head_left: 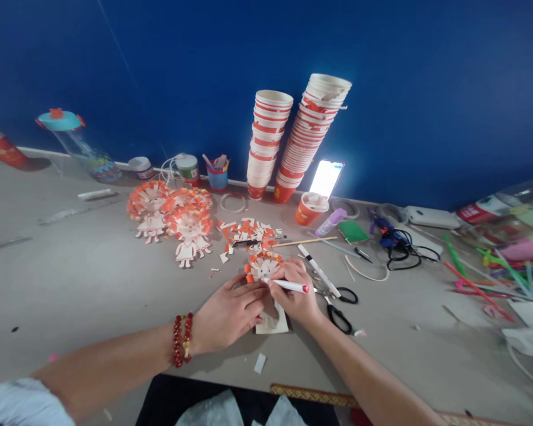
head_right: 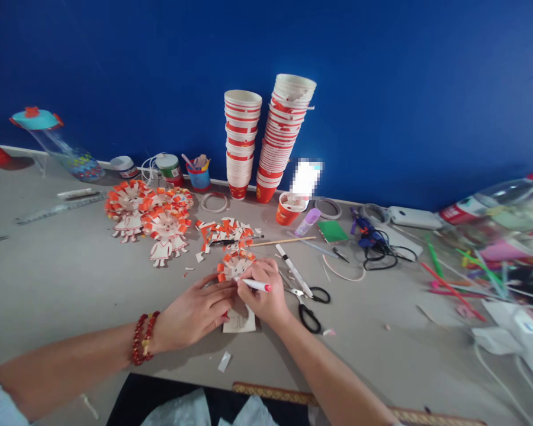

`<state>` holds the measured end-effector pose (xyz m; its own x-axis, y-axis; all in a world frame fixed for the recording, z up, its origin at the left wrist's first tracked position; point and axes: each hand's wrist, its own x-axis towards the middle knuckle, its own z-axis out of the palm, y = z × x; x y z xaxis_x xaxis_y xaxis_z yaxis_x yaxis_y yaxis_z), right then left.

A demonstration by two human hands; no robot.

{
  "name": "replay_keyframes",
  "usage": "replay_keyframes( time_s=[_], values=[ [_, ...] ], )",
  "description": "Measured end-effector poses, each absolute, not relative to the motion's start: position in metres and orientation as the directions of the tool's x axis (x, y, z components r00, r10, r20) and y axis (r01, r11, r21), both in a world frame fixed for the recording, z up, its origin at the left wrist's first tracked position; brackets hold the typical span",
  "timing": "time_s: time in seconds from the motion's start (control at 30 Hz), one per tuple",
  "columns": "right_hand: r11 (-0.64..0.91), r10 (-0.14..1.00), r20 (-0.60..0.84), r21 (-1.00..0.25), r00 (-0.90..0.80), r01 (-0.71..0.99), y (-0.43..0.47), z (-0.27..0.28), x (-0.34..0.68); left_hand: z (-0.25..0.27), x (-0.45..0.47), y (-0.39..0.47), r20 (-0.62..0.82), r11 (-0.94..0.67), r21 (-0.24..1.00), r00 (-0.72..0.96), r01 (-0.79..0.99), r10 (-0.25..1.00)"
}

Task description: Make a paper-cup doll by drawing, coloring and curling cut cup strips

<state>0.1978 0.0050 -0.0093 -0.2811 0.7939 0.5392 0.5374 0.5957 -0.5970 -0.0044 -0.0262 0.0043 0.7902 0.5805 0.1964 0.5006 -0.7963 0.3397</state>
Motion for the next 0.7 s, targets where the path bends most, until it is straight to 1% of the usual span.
replay_keyframes(
  time_s=[0.23, 0.7],
  values=[
    [0.58, 0.807, 0.52, -0.605, -0.28, 0.546, 0.0046, -0.0086, 0.1978, 0.0064, -0.004, -0.0259, 0.222, -0.799, 0.35, 0.785, 0.489, 0.578],
    [0.577, 0.802, 0.546, -0.601, -0.243, 0.553, 0.0036, -0.005, 0.1985, 0.0071, -0.0043, -0.026, 0.2, -0.797, 0.351, 0.792, 0.492, 0.577]
  ],
)
